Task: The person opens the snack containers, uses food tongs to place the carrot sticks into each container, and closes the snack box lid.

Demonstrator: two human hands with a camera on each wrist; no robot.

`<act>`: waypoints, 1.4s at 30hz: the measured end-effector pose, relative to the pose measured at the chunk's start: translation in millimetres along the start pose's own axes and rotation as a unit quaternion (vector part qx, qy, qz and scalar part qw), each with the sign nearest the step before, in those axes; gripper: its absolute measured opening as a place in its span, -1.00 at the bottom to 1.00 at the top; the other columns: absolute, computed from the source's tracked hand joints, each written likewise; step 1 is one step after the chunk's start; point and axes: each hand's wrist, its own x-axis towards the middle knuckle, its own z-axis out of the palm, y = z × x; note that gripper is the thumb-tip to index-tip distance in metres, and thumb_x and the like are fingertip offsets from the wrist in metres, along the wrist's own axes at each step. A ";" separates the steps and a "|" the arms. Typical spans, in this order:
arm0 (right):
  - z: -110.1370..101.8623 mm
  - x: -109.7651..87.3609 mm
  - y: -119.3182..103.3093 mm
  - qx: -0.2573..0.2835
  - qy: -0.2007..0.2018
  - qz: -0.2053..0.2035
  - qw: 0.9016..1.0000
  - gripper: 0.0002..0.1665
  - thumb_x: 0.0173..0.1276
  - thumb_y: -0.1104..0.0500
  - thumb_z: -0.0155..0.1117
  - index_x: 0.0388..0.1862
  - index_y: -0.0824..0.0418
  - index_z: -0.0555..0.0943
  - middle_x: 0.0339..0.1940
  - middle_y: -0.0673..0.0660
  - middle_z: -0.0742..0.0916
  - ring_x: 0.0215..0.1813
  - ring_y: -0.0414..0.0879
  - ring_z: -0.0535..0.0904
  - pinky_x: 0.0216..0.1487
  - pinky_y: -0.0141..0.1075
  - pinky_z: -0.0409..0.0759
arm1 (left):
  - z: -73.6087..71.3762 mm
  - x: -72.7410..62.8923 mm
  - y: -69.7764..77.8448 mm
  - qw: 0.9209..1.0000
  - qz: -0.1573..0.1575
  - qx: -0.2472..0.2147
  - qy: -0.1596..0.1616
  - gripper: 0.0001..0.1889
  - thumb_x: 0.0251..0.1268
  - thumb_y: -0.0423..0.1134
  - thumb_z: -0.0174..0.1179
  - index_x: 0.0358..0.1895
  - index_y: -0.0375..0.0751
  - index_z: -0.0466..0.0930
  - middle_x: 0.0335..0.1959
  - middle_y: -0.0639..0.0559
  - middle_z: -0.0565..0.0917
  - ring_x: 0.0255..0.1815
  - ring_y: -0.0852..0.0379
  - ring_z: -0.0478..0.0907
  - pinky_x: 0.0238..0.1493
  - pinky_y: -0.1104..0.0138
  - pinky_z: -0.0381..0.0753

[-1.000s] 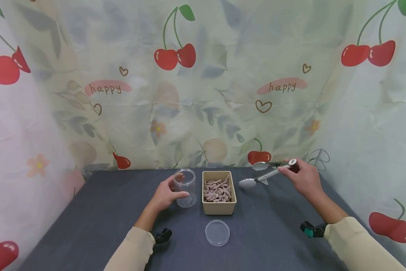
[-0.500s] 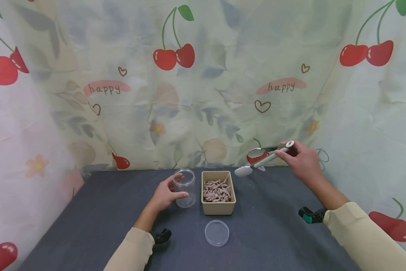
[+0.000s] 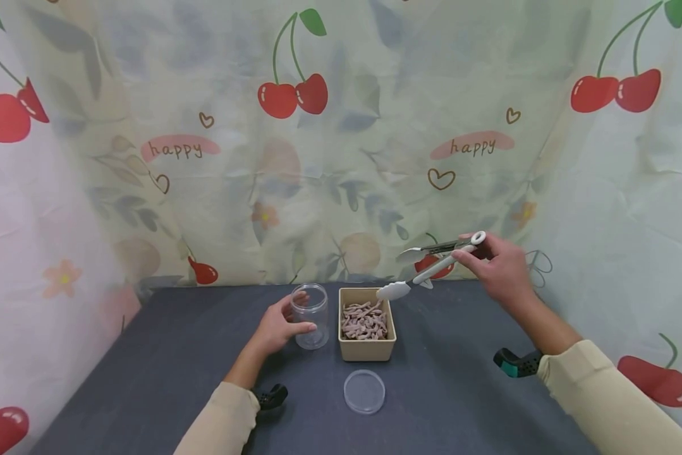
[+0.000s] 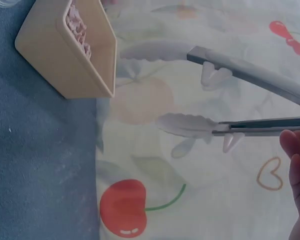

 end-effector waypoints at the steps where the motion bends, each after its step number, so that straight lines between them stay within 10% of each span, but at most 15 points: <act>1: 1.0 -0.4 -1.1 0.007 0.001 -0.006 1.000 -0.65 0.23 0.20 0.45 -0.03 0.31 0.67 -0.40 0.12 0.71 -0.39 -0.32 0.52 -0.44 -0.51 0.42 | -0.2 1.6 -3.8 1.000 -0.003 -0.003 0.001 -0.26 0.02 -0.37 0.48 0.34 -0.31 0.37 0.26 -0.28 0.49 0.28 -0.15 0.42 0.27 -0.01 0.32; 10: 17.1 -6.1 -9.0 0.071 -0.013 -0.015 0.997 -0.68 0.19 0.29 0.46 -0.06 0.31 0.68 -0.41 0.09 0.69 -0.43 -0.24 0.52 -0.46 -0.48 0.43 | -3.3 1.8 -8.5 1.000 -0.008 0.002 0.007 -0.25 0.01 -0.38 0.49 0.34 -0.33 0.37 0.26 -0.24 0.49 0.27 -0.18 0.42 0.26 -0.03 0.32; 24: 43.7 -19.7 -4.9 0.066 -0.064 -0.006 0.996 -0.71 0.22 0.20 0.45 -0.09 0.25 0.68 -0.43 0.02 0.67 -0.45 -0.14 0.51 -0.46 -0.41 0.47 | -4.1 -14.3 28.0 1.000 0.004 0.004 -0.003 -0.30 0.05 -0.40 0.45 0.30 -0.45 0.37 0.23 -0.34 0.50 0.26 -0.27 0.41 0.24 -0.04 0.34; 42: 73.6 -26.8 4.9 0.127 -0.132 0.061 0.981 -0.67 0.29 0.13 0.40 0.00 0.21 0.62 -0.20 0.12 0.67 -0.26 0.01 0.65 -0.26 -0.23 0.58 | -1.4 3.1 -7.8 1.000 0.012 0.002 -0.001 -0.23 -0.03 -0.32 0.52 0.32 -0.36 0.38 0.24 -0.28 0.50 0.24 -0.14 0.46 0.22 -0.01 0.37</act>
